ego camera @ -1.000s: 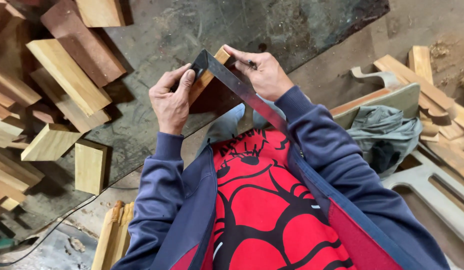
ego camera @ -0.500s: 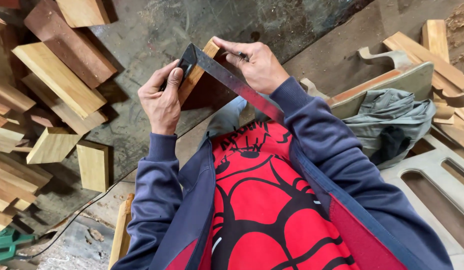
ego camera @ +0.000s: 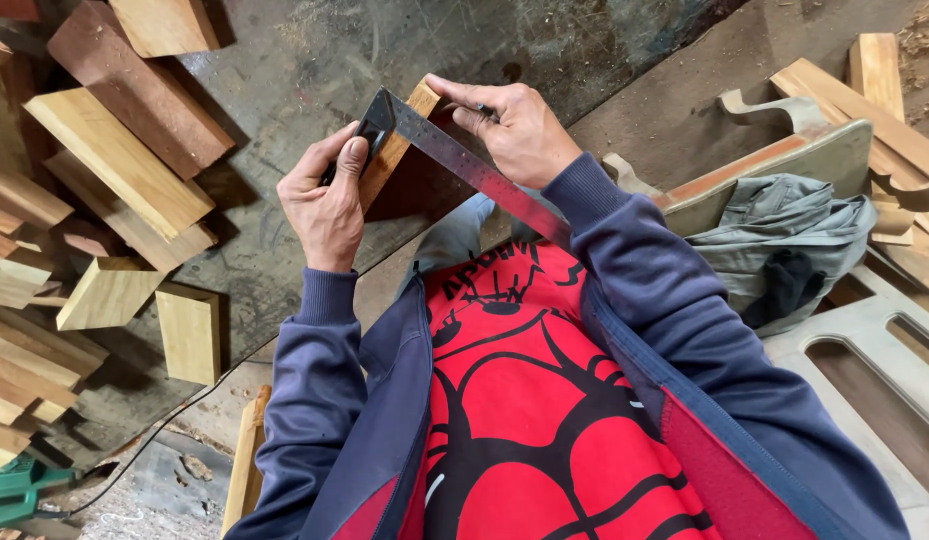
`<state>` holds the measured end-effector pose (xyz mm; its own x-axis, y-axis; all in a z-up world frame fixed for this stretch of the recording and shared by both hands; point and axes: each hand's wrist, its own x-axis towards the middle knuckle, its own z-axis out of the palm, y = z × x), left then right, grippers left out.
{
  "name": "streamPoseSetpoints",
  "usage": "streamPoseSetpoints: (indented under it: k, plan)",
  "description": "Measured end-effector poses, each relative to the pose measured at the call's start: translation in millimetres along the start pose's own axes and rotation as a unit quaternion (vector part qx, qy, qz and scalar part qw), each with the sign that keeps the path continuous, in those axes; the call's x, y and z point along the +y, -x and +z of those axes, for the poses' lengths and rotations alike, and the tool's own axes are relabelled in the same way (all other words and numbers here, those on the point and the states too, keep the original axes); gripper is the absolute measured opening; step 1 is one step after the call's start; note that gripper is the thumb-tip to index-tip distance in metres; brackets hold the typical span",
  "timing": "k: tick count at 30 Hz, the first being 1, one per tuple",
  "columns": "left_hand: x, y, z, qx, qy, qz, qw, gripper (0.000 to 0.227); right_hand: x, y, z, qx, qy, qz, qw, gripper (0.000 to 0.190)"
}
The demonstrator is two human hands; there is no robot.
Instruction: The person uses a metal square ruler and a black marker to measure and mark lines on a small wooden block. They repeatedly reposition the ruler to draw straight lines along the edges and across the face of the wood.
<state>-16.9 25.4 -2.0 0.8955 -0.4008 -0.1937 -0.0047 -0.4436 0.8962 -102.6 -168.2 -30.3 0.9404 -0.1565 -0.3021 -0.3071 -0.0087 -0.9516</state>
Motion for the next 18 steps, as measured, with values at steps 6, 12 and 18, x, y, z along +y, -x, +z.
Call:
streamPoseSetpoints:
  k: [6, 12, 18]
  plan:
    - [-1.3, 0.1, 0.3, 0.001, -0.002, -0.003, 1.000, 0.016, 4.0, -1.0, 0.6, 0.002, 0.000, -0.006, 1.000, 0.033]
    - [-2.0, 0.1, 0.3, 0.001, -0.005, -0.007, 1.000, 0.015, 3.2, -1.0, 0.5, 0.000, -0.007, 0.004, 1.000, 0.033]
    - [-2.0, -0.1, 0.2, 0.001, -0.006, -0.004, 1.000, 0.015, 5.9, -1.7, 1.1, 0.005, 0.006, -0.002, 1.000, 0.033]
